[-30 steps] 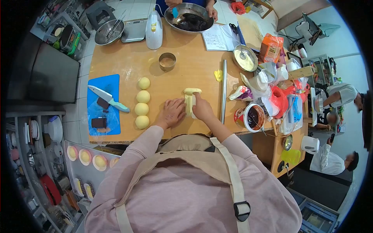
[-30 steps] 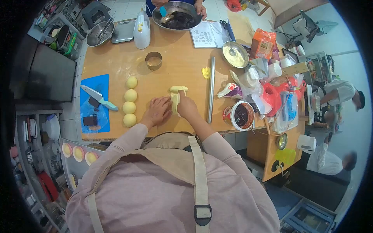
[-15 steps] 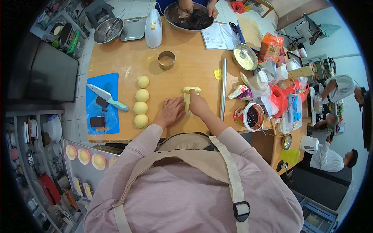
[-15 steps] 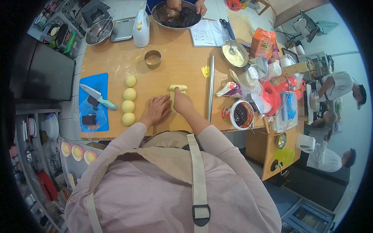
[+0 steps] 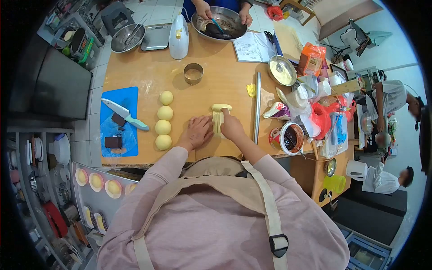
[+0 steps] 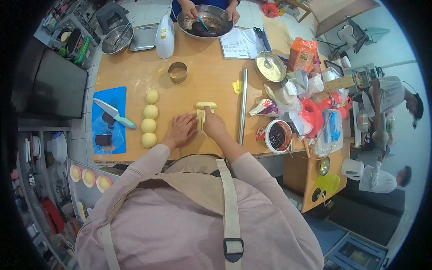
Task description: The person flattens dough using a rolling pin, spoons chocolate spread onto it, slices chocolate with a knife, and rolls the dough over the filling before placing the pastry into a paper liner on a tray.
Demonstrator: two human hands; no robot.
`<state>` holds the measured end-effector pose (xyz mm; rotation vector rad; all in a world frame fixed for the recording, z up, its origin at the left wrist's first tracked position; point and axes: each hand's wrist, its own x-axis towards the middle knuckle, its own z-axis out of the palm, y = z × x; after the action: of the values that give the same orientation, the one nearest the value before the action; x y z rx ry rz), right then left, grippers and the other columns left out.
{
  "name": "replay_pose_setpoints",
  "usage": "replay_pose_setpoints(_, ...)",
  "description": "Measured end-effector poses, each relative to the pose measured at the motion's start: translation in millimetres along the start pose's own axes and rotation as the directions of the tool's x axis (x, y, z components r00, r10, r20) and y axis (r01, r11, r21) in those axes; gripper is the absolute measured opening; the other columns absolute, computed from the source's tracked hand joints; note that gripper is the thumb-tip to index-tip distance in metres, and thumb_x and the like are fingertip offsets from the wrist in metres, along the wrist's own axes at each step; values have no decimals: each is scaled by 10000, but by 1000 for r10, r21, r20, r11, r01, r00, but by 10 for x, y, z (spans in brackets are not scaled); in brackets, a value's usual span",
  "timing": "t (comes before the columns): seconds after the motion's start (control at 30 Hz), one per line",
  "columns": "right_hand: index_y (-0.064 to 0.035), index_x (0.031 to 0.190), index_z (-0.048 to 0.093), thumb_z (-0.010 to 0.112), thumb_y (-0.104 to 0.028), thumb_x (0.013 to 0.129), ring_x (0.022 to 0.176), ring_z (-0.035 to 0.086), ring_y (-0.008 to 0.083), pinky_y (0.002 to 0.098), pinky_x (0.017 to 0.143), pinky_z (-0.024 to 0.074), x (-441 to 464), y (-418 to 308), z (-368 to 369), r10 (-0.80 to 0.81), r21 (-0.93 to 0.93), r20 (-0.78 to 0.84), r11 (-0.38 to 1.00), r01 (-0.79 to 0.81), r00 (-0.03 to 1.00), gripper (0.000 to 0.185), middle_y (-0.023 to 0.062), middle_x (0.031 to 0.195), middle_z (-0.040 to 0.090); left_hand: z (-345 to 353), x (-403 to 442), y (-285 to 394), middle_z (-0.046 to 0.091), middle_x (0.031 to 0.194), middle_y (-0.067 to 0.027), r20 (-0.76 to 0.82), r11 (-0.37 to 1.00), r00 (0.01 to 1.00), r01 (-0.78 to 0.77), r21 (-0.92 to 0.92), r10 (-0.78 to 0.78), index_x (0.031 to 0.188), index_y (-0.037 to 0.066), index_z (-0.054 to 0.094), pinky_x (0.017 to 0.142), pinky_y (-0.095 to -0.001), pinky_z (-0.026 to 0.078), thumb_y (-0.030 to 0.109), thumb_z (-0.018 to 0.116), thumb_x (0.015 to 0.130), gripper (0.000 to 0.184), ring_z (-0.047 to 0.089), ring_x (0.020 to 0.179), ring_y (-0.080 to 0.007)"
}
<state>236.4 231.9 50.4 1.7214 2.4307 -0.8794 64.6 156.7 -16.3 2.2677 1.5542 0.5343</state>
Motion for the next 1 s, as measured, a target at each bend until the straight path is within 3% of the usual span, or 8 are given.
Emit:
replay_pose_setpoints(0.17,-51,1230,381,565,-43,804,828,656,438,533,711,513,-52,62,-37,21,-32,7,999,-21,1000,464,270,846,650,94,-27,-18,456,1400,-100,-40,1000,999,-18,23,19,1273,83,538,1088,-465,241,343,560,901,455,375,1332,-265)
replay_pose_setpoints(0.27,-49,1298,365,571,-44,797,810,644,459,540,728,510,-3,32,-3,53,-54,46,997,-51,998,542,290,822,643,60,-20,-17,452,1408,-98,-33,1000,999,-13,7,13,1270,86,541,1084,-463,245,336,566,897,449,376,1333,-260)
replay_pose_setpoints(0.57,-32,1188,394,557,-33,790,835,650,450,526,732,520,128,-1,30,39,-85,40,996,-35,998,429,294,854,644,83,-12,-15,461,1386,-96,-39,1000,999,-17,23,17,1272,89,540,1077,-460,256,326,579,891,450,388,1314,-256)
replay_pose_setpoints(1.0,-61,1235,411,573,-53,792,861,643,452,526,769,511,122,43,9,66,-57,48,996,-63,997,472,291,875,648,75,-16,-6,476,1365,-87,-63,999,998,-27,29,28,1238,96,548,1083,-455,246,344,570,892,427,392,1308,-254)
